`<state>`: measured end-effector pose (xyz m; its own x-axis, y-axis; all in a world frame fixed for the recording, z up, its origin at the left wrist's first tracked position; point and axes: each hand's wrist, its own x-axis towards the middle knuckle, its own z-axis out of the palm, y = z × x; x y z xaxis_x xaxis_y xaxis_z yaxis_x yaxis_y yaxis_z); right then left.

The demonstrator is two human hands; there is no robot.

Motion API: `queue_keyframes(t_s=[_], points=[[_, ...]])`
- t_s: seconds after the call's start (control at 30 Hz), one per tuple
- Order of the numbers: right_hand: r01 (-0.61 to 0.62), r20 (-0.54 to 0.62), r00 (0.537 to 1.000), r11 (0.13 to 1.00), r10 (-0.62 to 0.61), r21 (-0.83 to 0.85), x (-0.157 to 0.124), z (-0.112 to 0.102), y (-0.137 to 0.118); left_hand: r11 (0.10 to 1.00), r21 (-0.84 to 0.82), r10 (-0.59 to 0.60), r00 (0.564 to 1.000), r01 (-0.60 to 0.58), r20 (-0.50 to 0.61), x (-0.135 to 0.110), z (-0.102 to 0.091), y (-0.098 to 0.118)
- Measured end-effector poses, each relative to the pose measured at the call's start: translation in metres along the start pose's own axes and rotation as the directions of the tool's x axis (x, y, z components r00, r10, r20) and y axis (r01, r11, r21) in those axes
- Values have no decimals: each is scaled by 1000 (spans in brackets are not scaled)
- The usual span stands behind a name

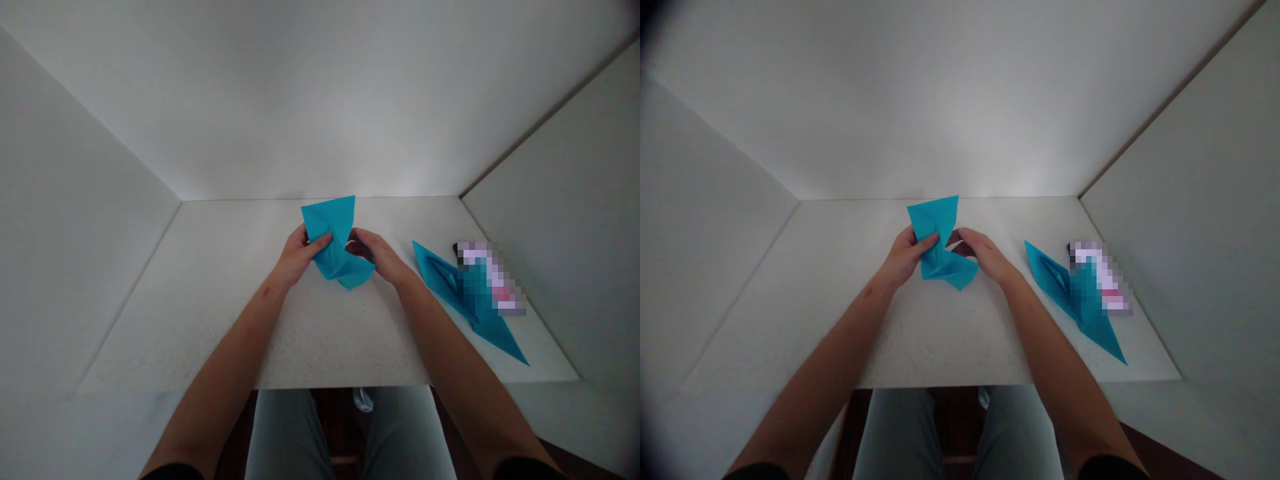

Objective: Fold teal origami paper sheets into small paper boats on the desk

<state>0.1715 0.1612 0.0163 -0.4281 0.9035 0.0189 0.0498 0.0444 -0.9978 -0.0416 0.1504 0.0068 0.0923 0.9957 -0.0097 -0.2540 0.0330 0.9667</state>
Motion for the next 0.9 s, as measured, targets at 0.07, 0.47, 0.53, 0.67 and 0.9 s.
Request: queue_keyframes(t_s=[0.07,0.47,0.53,0.67,0.9], points=[[32,15,999,999,-32,25,-3,0,-4,998,58,26,1000,-25,-7,0,0,1],[133,6,991,982,-133,-136,-6,0,-9,998,-60,-23,994,17,-109,8,-5,-7],[137,59,990,976,-128,-169,-8,2,-11,998,-58,-1,993,-6,-120,7,-4,-5],[164,143,982,939,-126,-301,-11,3,-17,994,-51,83,981,-93,-173,6,-3,-2],[129,238,970,945,-56,-301,-11,8,-15,981,-77,152,947,-181,-284,7,-5,4]])
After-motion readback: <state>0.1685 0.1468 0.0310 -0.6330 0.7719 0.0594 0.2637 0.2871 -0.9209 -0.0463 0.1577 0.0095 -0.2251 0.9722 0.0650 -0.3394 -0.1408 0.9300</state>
